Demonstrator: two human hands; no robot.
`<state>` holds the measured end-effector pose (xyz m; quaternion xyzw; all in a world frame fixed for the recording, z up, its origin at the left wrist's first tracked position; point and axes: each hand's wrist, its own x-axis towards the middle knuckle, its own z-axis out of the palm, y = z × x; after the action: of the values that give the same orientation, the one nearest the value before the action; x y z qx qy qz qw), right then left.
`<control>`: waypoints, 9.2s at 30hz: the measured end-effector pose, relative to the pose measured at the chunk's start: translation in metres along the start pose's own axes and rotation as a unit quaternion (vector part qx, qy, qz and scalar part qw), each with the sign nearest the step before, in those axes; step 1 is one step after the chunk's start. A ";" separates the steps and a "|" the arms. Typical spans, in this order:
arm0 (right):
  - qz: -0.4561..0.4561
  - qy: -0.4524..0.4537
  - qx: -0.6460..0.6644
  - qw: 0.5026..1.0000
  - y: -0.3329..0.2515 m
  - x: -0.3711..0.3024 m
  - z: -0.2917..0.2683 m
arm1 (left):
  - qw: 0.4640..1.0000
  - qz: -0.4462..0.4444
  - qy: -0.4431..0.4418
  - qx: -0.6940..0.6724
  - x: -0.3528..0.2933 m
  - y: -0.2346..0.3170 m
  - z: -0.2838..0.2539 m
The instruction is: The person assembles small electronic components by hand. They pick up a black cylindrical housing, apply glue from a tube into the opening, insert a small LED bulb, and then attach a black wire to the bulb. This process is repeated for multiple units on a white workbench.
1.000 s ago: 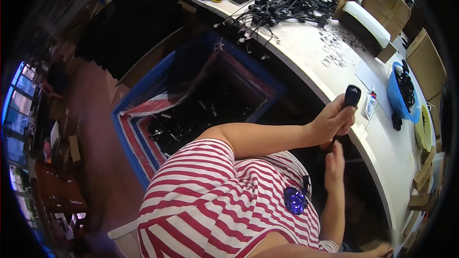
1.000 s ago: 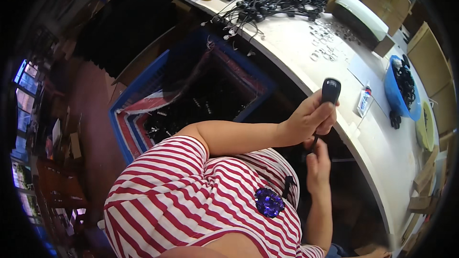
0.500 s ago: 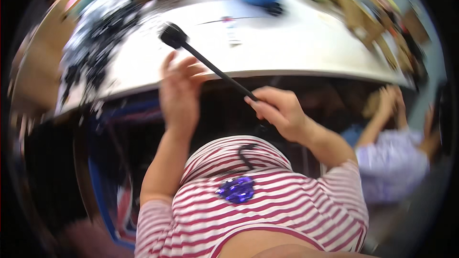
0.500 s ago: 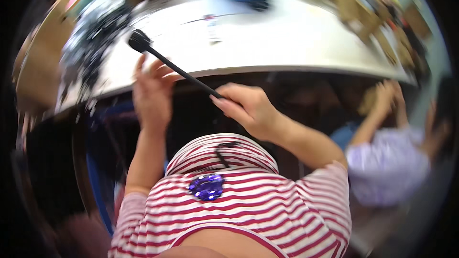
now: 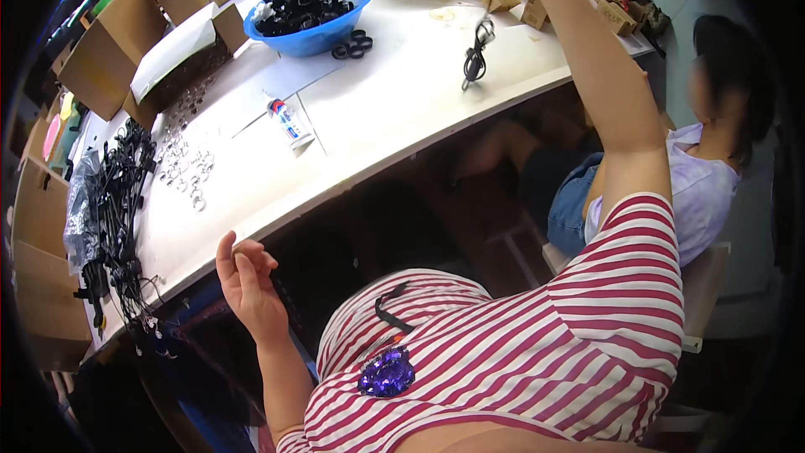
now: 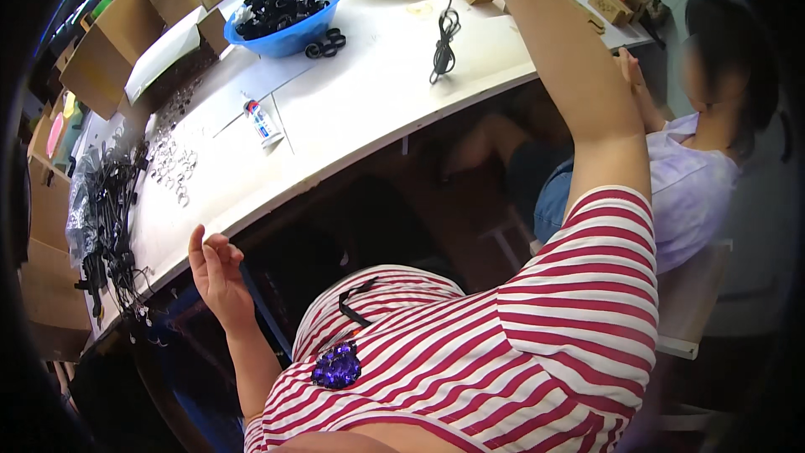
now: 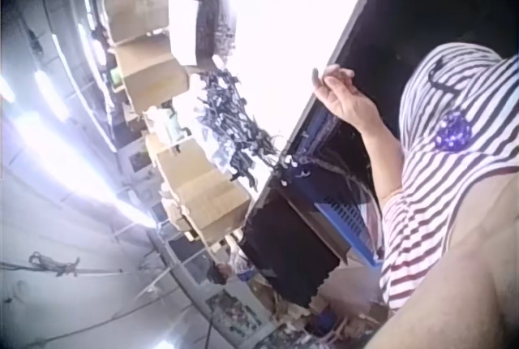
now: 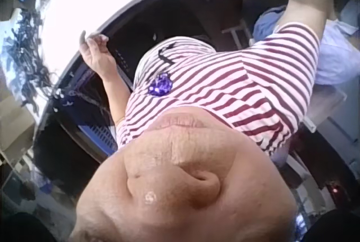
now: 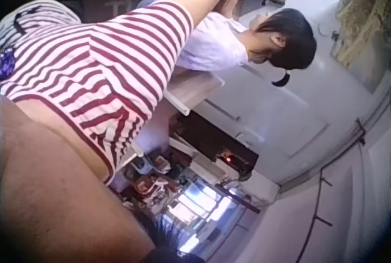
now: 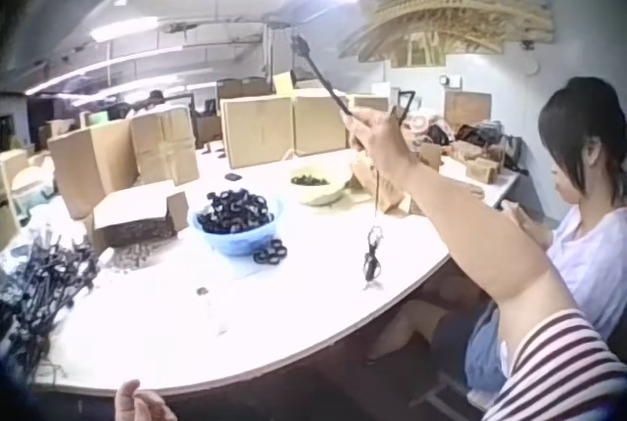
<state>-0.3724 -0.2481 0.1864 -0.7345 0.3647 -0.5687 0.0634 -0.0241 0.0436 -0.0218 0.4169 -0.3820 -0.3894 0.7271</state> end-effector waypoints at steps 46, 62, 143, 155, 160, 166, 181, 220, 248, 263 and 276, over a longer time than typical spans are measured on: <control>-0.181 -0.319 0.135 0.920 -0.083 -0.192 0.334 | 0.444 0.097 0.135 0.880 0.196 0.056 -0.249; -0.187 -0.299 0.169 0.920 -0.089 -0.193 0.330 | 0.819 0.128 0.244 0.504 0.213 0.116 -0.287; -0.088 -0.228 0.223 0.944 -0.149 -0.285 0.179 | 0.984 -0.027 -0.165 -0.058 -0.016 -0.035 -0.034; -0.064 -0.408 0.285 0.865 -0.159 -0.300 0.207 | 0.975 -0.066 -0.198 0.071 -0.042 -0.067 -0.033; -0.131 -0.396 0.314 0.853 -0.149 -0.304 0.214 | 0.970 -0.143 -0.164 -0.105 -0.048 -0.077 -0.043; 0.074 -0.391 0.283 0.872 -0.152 -0.300 0.205 | 0.974 -0.144 -0.157 0.075 -0.031 -0.043 -0.047; 0.181 -0.477 0.266 0.818 -0.148 -0.284 0.197 | 0.965 -0.063 -0.006 0.254 -0.021 -0.013 -0.052; 0.038 -0.349 0.342 0.872 -0.165 -0.284 0.205 | 0.990 -0.121 0.043 -0.061 -0.020 -0.010 -0.034; 0.145 -0.395 0.415 0.807 -0.125 -0.281 0.207 | 0.973 -0.152 -0.086 0.151 0.001 0.005 -0.034; 0.153 -0.361 0.341 0.854 -0.141 -0.300 0.202 | 0.986 -0.151 -0.041 0.059 -0.010 -0.009 -0.042; -0.116 -0.250 0.212 0.938 -0.145 -0.305 0.211 | 0.978 -0.206 -0.022 0.005 -0.011 -0.009 -0.047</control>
<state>-0.1455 -0.0257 -0.0533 -0.8598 0.1202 -0.4344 0.2400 0.0106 0.0648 -0.0497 0.4818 -0.3056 -0.5378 0.6207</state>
